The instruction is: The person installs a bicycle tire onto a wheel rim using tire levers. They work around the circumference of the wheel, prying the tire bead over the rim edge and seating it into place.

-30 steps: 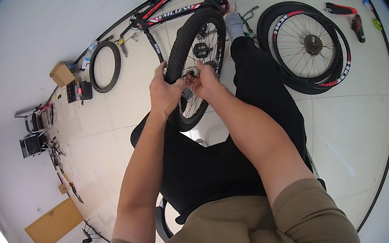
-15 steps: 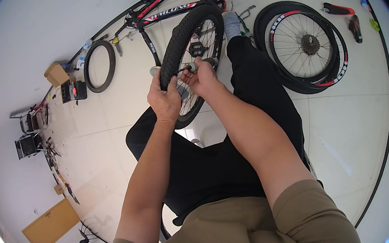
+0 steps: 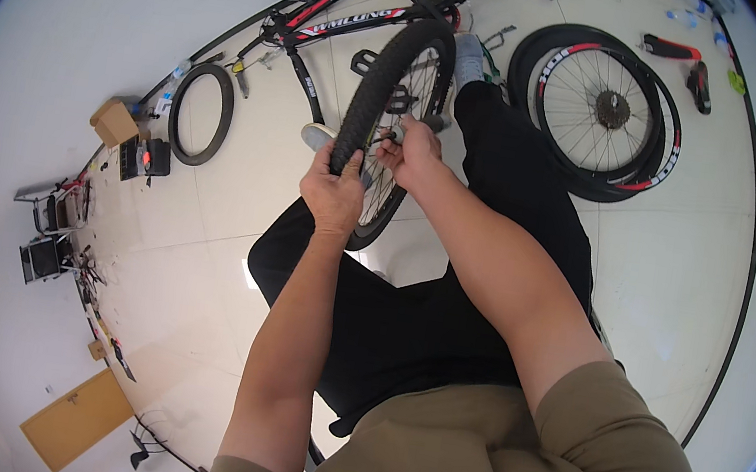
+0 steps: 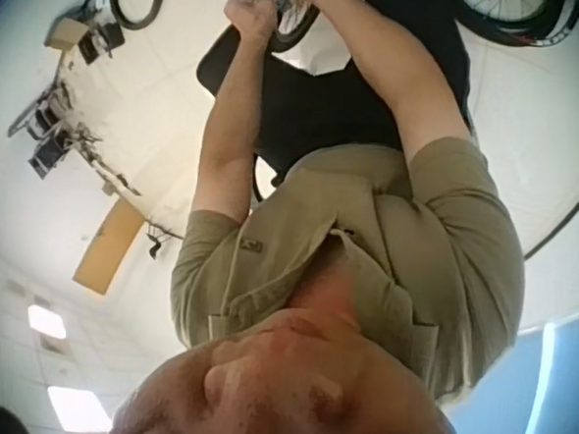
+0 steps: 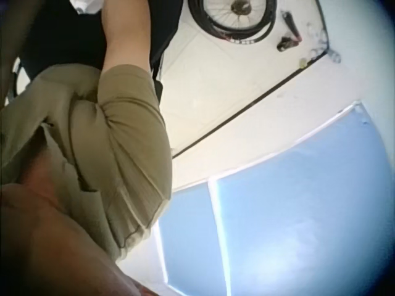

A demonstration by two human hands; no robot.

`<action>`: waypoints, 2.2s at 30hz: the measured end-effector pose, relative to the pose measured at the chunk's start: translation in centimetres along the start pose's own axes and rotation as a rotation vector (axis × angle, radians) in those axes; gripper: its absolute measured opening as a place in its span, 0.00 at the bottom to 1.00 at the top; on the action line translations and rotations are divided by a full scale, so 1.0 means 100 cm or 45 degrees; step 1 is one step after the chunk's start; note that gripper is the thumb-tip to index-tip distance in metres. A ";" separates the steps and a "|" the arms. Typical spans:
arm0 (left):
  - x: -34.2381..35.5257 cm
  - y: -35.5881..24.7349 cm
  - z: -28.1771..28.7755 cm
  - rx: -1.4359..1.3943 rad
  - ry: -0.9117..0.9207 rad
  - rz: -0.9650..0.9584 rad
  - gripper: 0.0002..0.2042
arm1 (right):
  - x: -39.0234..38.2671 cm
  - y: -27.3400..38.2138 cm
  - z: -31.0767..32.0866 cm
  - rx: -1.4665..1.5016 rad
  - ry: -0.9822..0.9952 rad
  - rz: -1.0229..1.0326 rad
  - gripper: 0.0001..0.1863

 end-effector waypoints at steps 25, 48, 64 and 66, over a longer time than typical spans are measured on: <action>-0.003 0.006 0.008 0.006 -0.076 -0.088 0.15 | -0.163 0.087 -0.028 -0.909 0.375 0.757 0.11; -0.005 0.004 0.000 0.062 -0.024 -0.090 0.16 | -0.197 0.060 -0.099 -2.040 0.516 1.759 0.13; 0.000 0.008 -0.008 0.039 0.003 -0.093 0.17 | -0.186 0.079 -0.101 -2.085 0.354 1.560 0.17; 0.000 0.007 -0.008 0.060 0.004 -0.101 0.17 | -0.183 0.076 -0.115 -2.279 0.430 1.586 0.17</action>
Point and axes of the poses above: each hand's wrist, its own x-axis towards the middle knuckle, its own z-axis out of the back of the hand, y = z × x, the point moved 7 cm from there along x, towards the middle knuckle, and after that the axes turned 1 degree about -x, right-handed, at the moved point
